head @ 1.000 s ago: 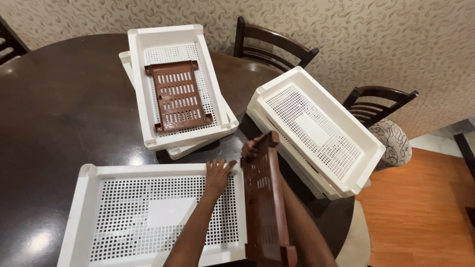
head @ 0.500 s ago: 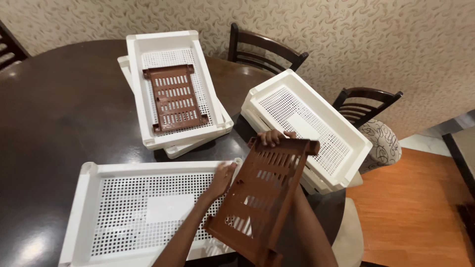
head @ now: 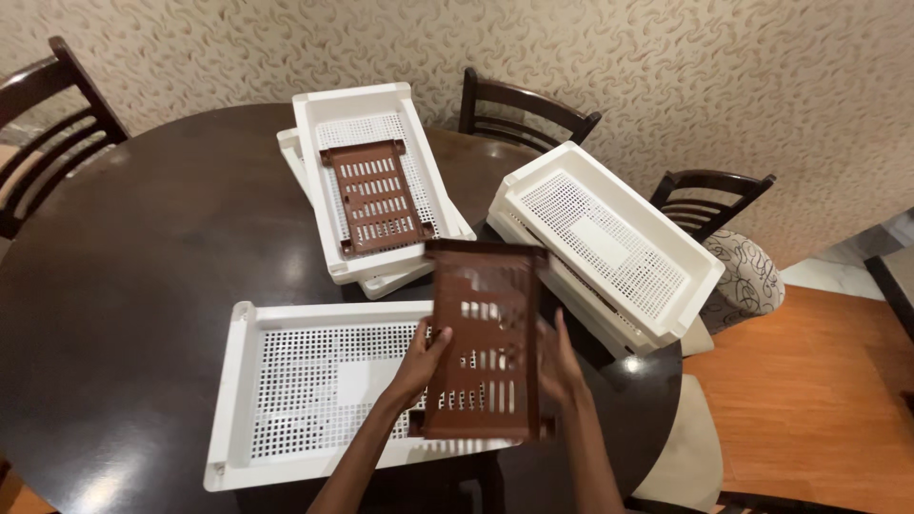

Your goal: The person assembles a multi-tiered storage unit by inserting brown plastic side panels into white perforated trays. They repeatedly attach and detach panels, stack trays, and adjust the unit on a round dining table.

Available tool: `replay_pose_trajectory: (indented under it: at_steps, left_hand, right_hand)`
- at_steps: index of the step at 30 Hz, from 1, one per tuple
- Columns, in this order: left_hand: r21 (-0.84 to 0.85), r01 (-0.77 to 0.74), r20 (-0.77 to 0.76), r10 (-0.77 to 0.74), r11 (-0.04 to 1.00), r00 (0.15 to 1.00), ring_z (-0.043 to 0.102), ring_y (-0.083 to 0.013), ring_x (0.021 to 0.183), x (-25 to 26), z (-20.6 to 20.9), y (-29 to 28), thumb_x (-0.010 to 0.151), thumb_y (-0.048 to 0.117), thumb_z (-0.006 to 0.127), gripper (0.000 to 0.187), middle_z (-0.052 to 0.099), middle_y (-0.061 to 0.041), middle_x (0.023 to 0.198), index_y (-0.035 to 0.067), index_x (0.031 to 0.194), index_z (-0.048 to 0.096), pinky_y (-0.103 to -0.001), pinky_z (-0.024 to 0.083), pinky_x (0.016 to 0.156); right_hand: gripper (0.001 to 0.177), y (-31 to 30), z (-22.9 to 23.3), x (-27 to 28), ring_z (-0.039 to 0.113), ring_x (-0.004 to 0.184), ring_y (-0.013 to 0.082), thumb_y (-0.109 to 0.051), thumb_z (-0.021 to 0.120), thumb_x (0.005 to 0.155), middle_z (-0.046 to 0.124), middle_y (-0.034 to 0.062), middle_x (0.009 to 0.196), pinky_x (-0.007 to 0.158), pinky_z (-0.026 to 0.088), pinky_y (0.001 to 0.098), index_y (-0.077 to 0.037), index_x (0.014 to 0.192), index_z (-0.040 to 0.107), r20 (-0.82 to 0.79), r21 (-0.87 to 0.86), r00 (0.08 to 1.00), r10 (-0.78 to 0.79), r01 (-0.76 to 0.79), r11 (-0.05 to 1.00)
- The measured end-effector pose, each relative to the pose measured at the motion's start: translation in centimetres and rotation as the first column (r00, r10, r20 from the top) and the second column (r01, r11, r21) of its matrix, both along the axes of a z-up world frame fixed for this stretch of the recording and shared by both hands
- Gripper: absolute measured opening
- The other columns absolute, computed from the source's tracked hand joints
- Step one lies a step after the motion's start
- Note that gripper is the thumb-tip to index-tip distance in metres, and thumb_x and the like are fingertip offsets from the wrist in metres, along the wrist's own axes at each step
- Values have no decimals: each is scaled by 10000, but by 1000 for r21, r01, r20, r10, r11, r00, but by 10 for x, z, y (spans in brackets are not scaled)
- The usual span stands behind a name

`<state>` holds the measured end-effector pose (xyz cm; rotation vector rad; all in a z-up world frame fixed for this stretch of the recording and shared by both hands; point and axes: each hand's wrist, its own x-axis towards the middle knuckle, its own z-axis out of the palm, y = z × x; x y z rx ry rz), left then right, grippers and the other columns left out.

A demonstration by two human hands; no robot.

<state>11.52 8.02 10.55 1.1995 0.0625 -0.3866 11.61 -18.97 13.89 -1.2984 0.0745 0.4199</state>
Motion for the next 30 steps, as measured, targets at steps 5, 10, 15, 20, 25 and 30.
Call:
replay_pose_trajectory:
  at_steps: [5, 10, 15, 20, 25, 30]
  left_hand:
    - [-177, -192, -63, 184, 965, 981, 579, -358, 1287, -20, 3, 13, 991, 453, 488, 659, 453, -255, 1446, 124, 1474, 183, -507, 540, 994]
    - [-222, -234, -176, 197, 946, 964, 387, -393, 1440, -48, 10, 11, 954, 503, 462, 778, 247, -245, 1590, 256, 1524, -7, -613, 421, 1138]
    - [17, -54, 9, 54, 998, 999, 258, -379, 1511, -58, 9, 32, 1011, 597, 416, 856, 173, -231, 1664, 196, 1567, -95, -599, 288, 1182]
    - [54, -134, 97, 128, 990, 987, 501, -334, 1400, -72, -8, 94, 961, 632, 407, 860, 368, -201, 1587, 152, 1588, 67, -508, 454, 1119]
    - [134, -307, -46, 316, 942, 948, 610, -296, 1285, -120, -33, 188, 995, 513, 398, 687, 579, -148, 1448, 145, 1558, 255, -454, 511, 1046]
    - [212, -600, -69, 624, 771, 778, 646, -266, 1182, -181, -77, 277, 1053, 445, 398, 567, 668, -163, 1316, 59, 1465, 454, -396, 512, 949]
  right_hand:
    - [862, 29, 4, -108, 520, 1359, 321, -678, 444, 864, 528, 175, 1467, 1125, 449, 528, -106, 1508, 400, -55, 124, 961, -271, 276, 953]
    - [784, 77, -14, -138, 550, 1308, 391, -510, 624, 915, 570, 242, 1401, 1093, 451, 589, -10, 1485, 424, -84, 68, 935, -345, 351, 934]
    - [626, 119, -32, -122, 582, 1291, 380, -249, 657, 995, 574, 277, 1354, 1087, 445, 548, 79, 1473, 420, 14, 87, 870, -493, 490, 867]
    - [574, 143, -23, -58, 601, 1256, 314, -122, 583, 961, 566, 162, 1369, 1058, 468, 532, -43, 1480, 352, -68, 236, 828, -557, 556, 797]
    - [463, 175, -17, 60, 648, 1194, 323, -208, 565, 1033, 592, 203, 1331, 1008, 522, 532, 47, 1409, 472, 93, 305, 899, -427, 382, 872]
    - [468, 224, -27, 174, 598, 1249, 267, -343, 556, 1026, 553, 101, 1358, 1006, 527, 508, -160, 1440, 436, -26, 315, 938, -347, 337, 887]
